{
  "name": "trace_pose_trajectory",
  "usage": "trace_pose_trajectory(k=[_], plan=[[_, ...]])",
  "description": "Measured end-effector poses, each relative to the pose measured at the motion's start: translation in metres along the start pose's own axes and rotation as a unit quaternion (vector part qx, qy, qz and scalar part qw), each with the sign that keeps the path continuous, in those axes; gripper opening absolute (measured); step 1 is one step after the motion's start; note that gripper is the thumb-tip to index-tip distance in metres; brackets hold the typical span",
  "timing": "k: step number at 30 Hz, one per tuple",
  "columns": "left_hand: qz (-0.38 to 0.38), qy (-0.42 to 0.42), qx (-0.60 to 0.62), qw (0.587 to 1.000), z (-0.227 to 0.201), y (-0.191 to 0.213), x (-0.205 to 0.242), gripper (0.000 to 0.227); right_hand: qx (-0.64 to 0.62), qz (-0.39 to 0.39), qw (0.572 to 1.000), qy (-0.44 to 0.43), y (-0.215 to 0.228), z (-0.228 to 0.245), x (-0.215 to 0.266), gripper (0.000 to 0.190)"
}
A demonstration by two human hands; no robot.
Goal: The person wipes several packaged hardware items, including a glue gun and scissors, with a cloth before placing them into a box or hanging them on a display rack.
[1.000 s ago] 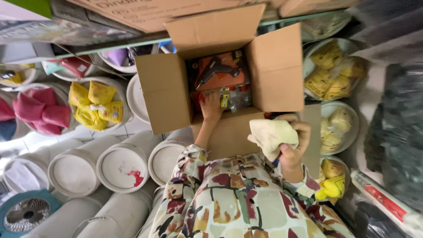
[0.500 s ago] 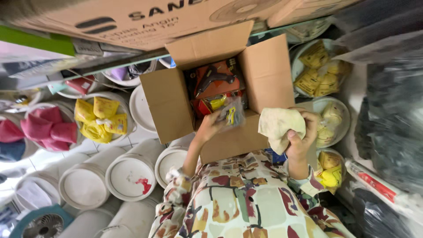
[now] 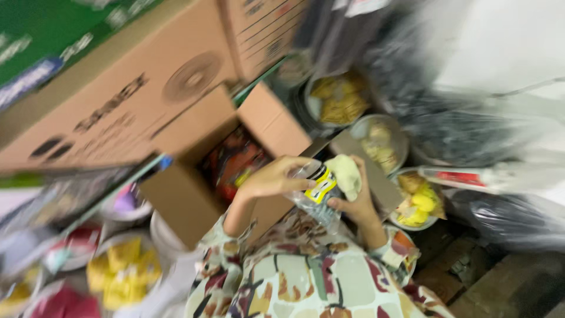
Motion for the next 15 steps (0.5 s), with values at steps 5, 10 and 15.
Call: trace_pose_trajectory(k=[5, 10, 15], plan=[[-0.2, -0.117, 0.27, 0.935, -0.006, -0.043, -0.061, 0.068, 0.002, -0.288, 0.947, 0.141, 0.059, 0.009, 0.03, 0.106], [-0.074, -0.127, 0.128, 0.981, 0.022, -0.158, -0.077, 0.07, 0.152, -0.413, 0.865, 0.241, 0.083, 0.019, 0.092, 0.101], [-0.079, -0.054, 0.132, 0.987, 0.048, -0.176, -0.093, 0.048, 0.162, -0.379, 0.873, 0.263, 0.118, -0.011, 0.106, 0.088]])
Point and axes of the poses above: each hand's wrist, its own x-axis away from the middle knuckle, its own y-axis out of the back of the hand, z = x × y, the point moved 3 cm from there along -x, towards the middle knuckle, and after that the axes turned 10 degrees about -y, right-handed, at the moved point
